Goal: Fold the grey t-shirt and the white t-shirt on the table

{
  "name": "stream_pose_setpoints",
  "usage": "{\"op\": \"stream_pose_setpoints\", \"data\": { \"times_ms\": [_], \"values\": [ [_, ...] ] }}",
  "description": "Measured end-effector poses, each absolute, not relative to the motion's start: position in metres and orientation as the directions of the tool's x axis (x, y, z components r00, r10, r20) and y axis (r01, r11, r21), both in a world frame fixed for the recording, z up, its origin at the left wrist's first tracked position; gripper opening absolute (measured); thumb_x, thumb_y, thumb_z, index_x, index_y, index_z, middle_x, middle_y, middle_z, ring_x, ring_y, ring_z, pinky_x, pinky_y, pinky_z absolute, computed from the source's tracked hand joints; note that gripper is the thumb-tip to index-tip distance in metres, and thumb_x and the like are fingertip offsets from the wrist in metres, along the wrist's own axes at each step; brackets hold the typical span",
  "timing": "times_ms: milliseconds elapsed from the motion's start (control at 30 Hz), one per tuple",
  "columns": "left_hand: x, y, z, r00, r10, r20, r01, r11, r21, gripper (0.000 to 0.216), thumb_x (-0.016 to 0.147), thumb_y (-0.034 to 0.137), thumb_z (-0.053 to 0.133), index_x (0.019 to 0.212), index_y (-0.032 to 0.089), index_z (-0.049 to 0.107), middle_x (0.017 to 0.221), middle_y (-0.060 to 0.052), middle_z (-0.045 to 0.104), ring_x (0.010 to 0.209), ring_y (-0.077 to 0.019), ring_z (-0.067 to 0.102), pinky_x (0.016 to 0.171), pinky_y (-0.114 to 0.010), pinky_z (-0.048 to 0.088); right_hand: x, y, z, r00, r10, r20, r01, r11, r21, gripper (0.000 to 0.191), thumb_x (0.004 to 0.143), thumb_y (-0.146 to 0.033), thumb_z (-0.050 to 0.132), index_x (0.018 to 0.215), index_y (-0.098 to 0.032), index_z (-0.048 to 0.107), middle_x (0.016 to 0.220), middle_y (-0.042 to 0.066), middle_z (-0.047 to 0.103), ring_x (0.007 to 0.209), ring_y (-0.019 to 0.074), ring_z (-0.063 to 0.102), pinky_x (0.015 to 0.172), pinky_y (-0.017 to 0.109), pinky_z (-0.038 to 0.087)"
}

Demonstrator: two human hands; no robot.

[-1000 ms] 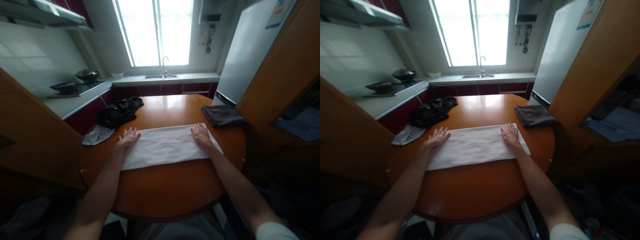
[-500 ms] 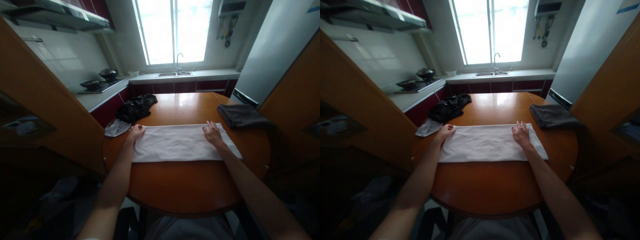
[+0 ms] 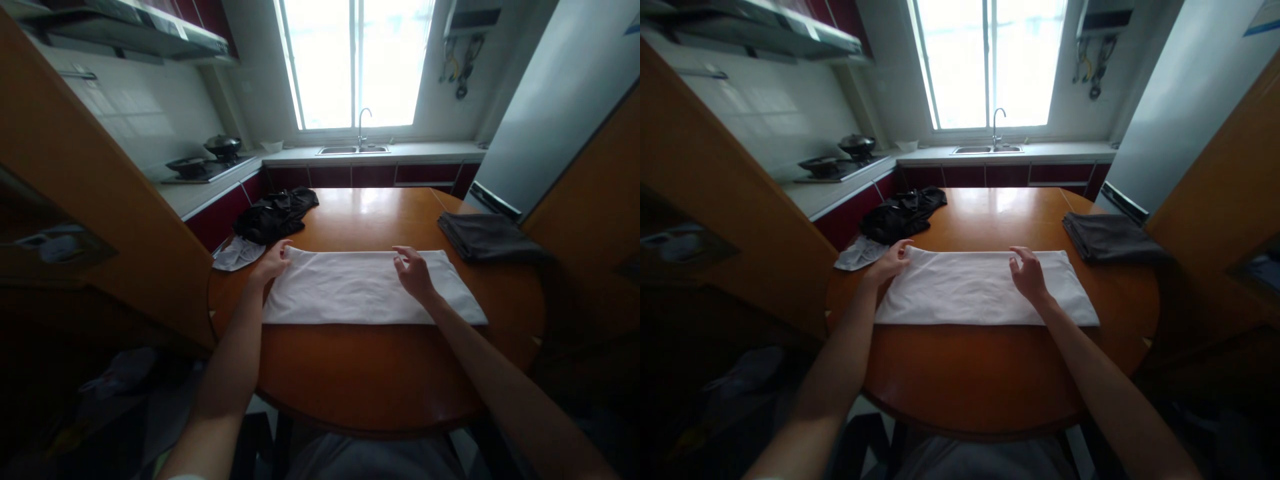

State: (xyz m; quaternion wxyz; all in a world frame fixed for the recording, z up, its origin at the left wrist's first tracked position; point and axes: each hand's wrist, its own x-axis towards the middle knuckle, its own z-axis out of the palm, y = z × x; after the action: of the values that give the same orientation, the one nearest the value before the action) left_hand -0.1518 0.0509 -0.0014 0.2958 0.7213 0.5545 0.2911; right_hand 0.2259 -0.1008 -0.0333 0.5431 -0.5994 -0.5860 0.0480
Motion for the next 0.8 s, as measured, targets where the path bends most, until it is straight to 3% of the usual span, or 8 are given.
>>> {"op": "stream_pose_setpoints", "data": {
  "times_ms": [100,200,300,400,500,600,800],
  "values": [
    [-0.145,0.044,0.009,0.307,0.922,0.237,0.625,-0.383,0.681,0.068,0.070,0.010,0.059,0.137,0.019,0.056,0.107,-0.004,0.064,0.088,-0.0160,0.061,0.076,-0.023,0.052,0.194,-0.106,-0.030,0.288,0.849,0.444,0.461,0.284,-0.841,0.029,0.087,-0.031,0.053,0.102,-0.018,0.074,0.104,0.011,0.075,0.089,0.0229,0.070,0.076,0.037,0.058],
    [-0.127,0.032,0.018,0.377,0.851,0.366,0.602,-0.526,0.601,0.073,0.071,0.010,0.061,0.143,0.022,0.052,0.113,-0.004,0.063,0.083,-0.0141,0.061,0.077,-0.025,0.053,0.159,-0.110,-0.032,0.141,0.947,0.289,0.242,0.250,-0.938,0.026,0.084,-0.034,0.058,0.097,-0.018,0.075,0.095,0.009,0.077,0.078,0.0204,0.070,0.067,0.033,0.056],
    [-0.097,0.011,0.022,0.518,0.740,0.428,0.565,-0.672,0.479,0.075,0.074,0.006,0.060,0.145,0.024,0.051,0.115,-0.005,0.065,0.084,-0.0148,0.062,0.081,-0.028,0.053,0.135,-0.116,-0.031,0.013,0.992,0.122,0.011,0.122,-0.992,0.029,0.081,-0.036,0.067,0.102,-0.017,0.073,0.095,0.009,0.077,0.074,0.0195,0.070,0.063,0.030,0.056],
    [-0.064,-0.016,0.019,0.634,0.646,0.425,0.535,-0.763,0.362,0.073,0.075,0.002,0.058,0.144,0.025,0.051,0.114,-0.005,0.068,0.097,-0.0186,0.064,0.091,-0.031,0.052,0.127,-0.123,-0.026,-0.105,0.991,-0.085,-0.266,-0.111,-0.958,0.033,0.082,-0.039,0.072,0.106,-0.017,0.070,0.101,0.011,0.076,0.082,0.0210,0.073,0.072,0.034,0.059],
    [-0.038,-0.042,0.014,0.706,0.601,0.374,0.524,-0.799,0.295,0.071,0.078,0.000,0.055,0.144,0.026,0.050,0.124,-0.006,0.065,0.107,-0.0205,0.064,0.095,-0.032,0.052,0.128,-0.128,-0.022,-0.215,0.965,-0.149,-0.487,-0.238,-0.840,0.027,0.084,-0.038,0.074,0.102,-0.019,0.069,0.107,0.010,0.076,0.093,0.0204,0.073,0.085,0.035,0.059],
    [-0.022,-0.061,0.011,0.761,0.548,0.348,0.488,-0.836,0.249,0.067,0.081,0.000,0.054,0.143,0.025,0.050,0.127,-0.008,0.063,0.107,-0.0211,0.063,0.095,-0.033,0.053,0.130,-0.127,-0.025,-0.208,0.971,-0.119,-0.568,-0.219,-0.793,0.022,0.081,-0.034,0.079,0.094,-0.019,0.070,0.095,0.005,0.076,0.085,0.0159,0.072,0.085,0.030,0.058],
    [-0.011,-0.075,0.007,0.769,0.514,0.380,0.446,-0.857,0.256,0.067,0.083,-0.001,0.053,0.145,0.025,0.047,0.132,-0.009,0.056,0.104,-0.0200,0.063,0.093,-0.033,0.055,0.130,-0.121,-0.034,0.019,0.983,-0.182,-0.535,-0.144,-0.832,0.026,0.078,-0.036,0.084,0.089,-0.018,0.070,0.075,0.003,0.073,0.068,0.0136,0.069,0.070,0.026,0.060]
  ]
}}
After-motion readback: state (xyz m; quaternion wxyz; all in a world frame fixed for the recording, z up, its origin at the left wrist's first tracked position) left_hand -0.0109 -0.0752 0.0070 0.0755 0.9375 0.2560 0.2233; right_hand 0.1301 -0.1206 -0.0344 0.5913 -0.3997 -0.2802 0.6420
